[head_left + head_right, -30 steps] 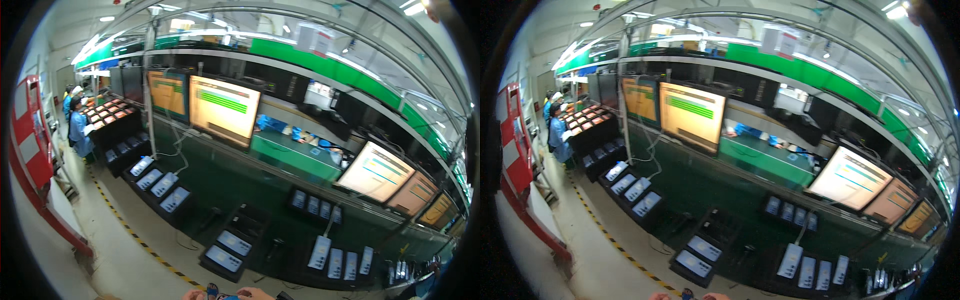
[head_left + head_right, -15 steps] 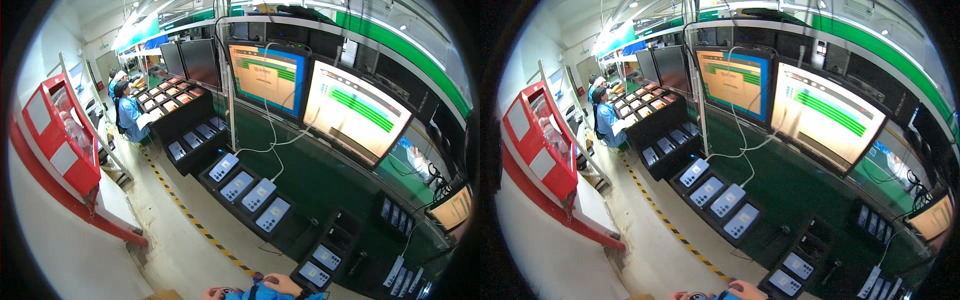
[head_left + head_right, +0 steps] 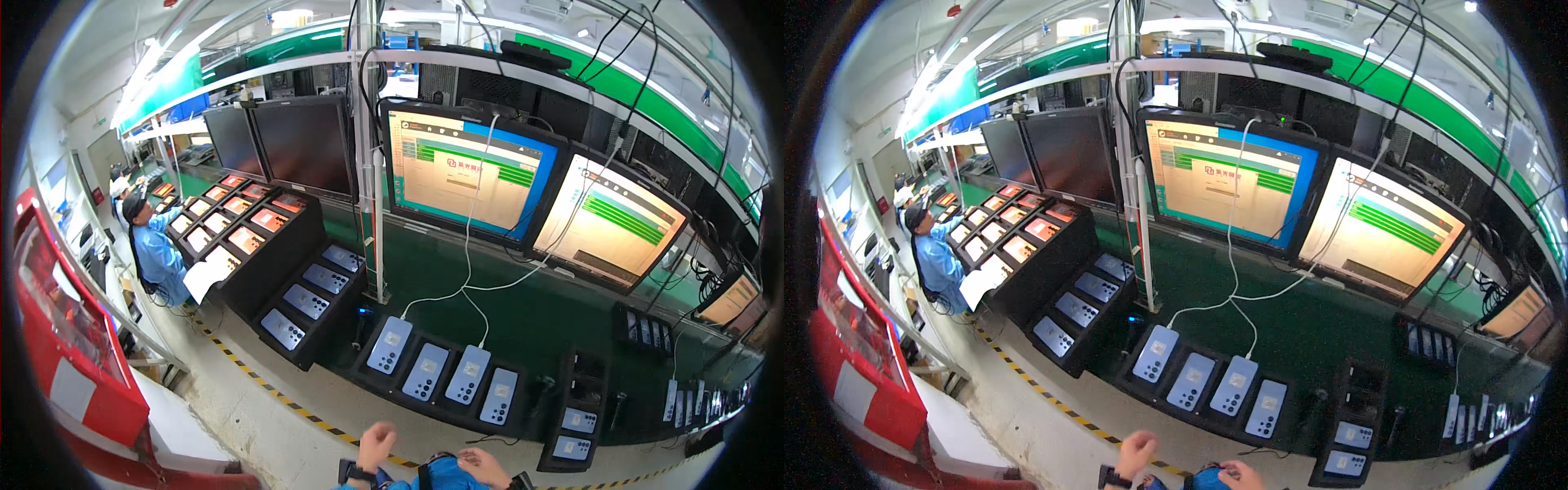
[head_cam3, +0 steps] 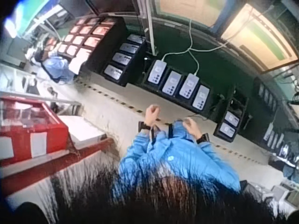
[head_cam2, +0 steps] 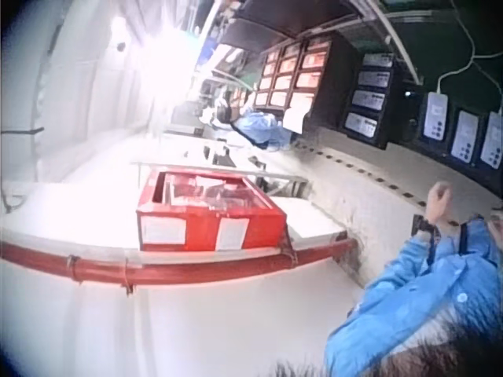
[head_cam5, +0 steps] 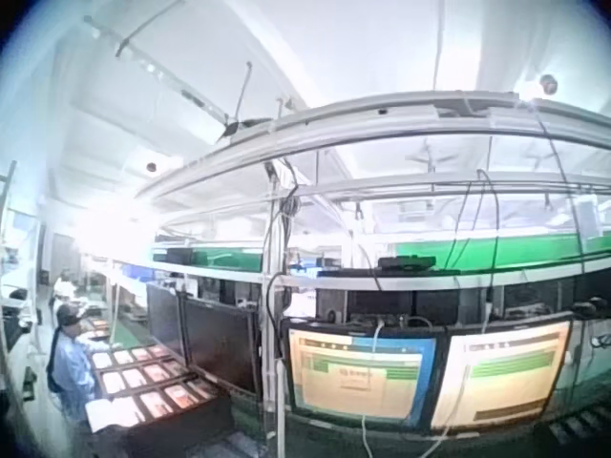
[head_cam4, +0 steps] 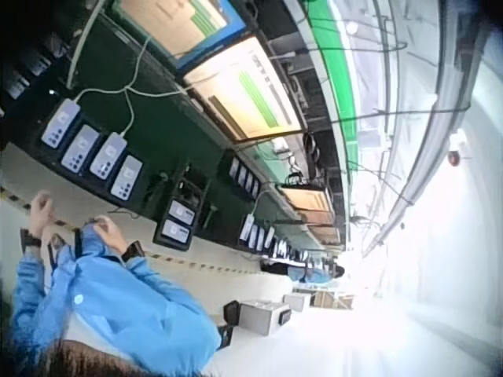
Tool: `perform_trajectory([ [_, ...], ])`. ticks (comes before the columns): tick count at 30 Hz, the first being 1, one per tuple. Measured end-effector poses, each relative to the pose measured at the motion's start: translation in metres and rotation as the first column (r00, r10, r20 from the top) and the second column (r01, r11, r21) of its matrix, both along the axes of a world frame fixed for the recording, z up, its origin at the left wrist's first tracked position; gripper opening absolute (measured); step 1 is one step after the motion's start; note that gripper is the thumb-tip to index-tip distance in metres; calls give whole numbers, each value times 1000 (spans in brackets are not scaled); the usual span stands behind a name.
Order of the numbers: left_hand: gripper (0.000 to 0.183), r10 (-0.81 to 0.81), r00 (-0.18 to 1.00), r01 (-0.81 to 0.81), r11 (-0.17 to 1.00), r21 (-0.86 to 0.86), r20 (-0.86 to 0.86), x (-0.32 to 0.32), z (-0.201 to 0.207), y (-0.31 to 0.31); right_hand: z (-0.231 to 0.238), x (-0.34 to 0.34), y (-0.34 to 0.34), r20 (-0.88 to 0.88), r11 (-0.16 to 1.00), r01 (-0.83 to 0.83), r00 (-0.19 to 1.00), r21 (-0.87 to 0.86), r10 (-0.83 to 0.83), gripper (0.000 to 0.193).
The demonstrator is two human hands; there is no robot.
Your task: Scanning barcodes on smartphones and checking status on computer monitors in a production line setting.
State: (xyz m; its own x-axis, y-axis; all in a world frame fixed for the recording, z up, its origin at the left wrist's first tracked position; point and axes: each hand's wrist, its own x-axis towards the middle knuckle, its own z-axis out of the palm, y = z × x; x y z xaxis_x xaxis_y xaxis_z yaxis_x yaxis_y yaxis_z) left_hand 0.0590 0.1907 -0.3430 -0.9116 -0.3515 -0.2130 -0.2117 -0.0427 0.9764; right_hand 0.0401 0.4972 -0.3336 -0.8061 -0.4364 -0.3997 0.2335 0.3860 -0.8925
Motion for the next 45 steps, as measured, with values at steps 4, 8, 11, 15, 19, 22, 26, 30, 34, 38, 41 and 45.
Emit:
perform_trajectory([
  [4, 17, 16, 993, -32, 991, -133, -118, -83, 27, -52, 83, -50, -91, 85, 998, 10, 996, -55, -6, 34],
  [8, 32, -2, 990, -71, 861, -504, -142, -171, 24, -78, 99, -114, -150, -30, 982, -2, 1000, -190, -4, 32],
  [11, 47, -78, 964, -178, 525, -833, -255, -238, 19, -95, 104, -164, -182, -110, 977, -43, 994, -208, 20, 30],
  [15, 57, -21, 971, 225, 435, -872, 240, -296, 35, -106, 74, -224, -208, -258, 969, -57, 966, -239, -7, 27],
  [19, 42, -230, 968, 197, 451, -870, 99, -307, 45, -111, 40, -274, -231, -372, 962, 236, 888, -137, -271, 31],
  [22, 40, -320, 938, 196, 802, -564, -129, -286, 49, -99, 13, -291, -257, -701, 921, 369, 625, -123, -344, 30],
  [26, 43, -281, 959, 245, 863, -442, -18, -244, 62, -89, 28, -274, -291, -523, 922, 370, 767, -111, -371, 36],
  [30, 42, -242, 970, 222, 879, -421, 6, -239, 64, -90, 21, -277, -309, -318, 728, 669, 665, -149, -676, 37],
  [34, 38, -190, 982, 177, 941, -288, -19, -248, 29, -98, 33, -300, -294, -484, 714, 675, 569, -188, -665, 46],
  [38, 45, -178, 984, 160, 940, -300, -32, -259, 26, -111, 48, -276, -253, -299, 718, 662, 656, -214, -693, 46],
  [41, 46, -237, 933, 34, 807, -589, -271, -256, 65, -134, 35, -225, -214, -317, 799, 601, 752, -30, -578, 43],
  [45, 45, 167, 984, -173, 794, -583, -65, -280, -38, -180, 24, -183, -212, -298, 872, 459, 868, 169, -398, 50],
])
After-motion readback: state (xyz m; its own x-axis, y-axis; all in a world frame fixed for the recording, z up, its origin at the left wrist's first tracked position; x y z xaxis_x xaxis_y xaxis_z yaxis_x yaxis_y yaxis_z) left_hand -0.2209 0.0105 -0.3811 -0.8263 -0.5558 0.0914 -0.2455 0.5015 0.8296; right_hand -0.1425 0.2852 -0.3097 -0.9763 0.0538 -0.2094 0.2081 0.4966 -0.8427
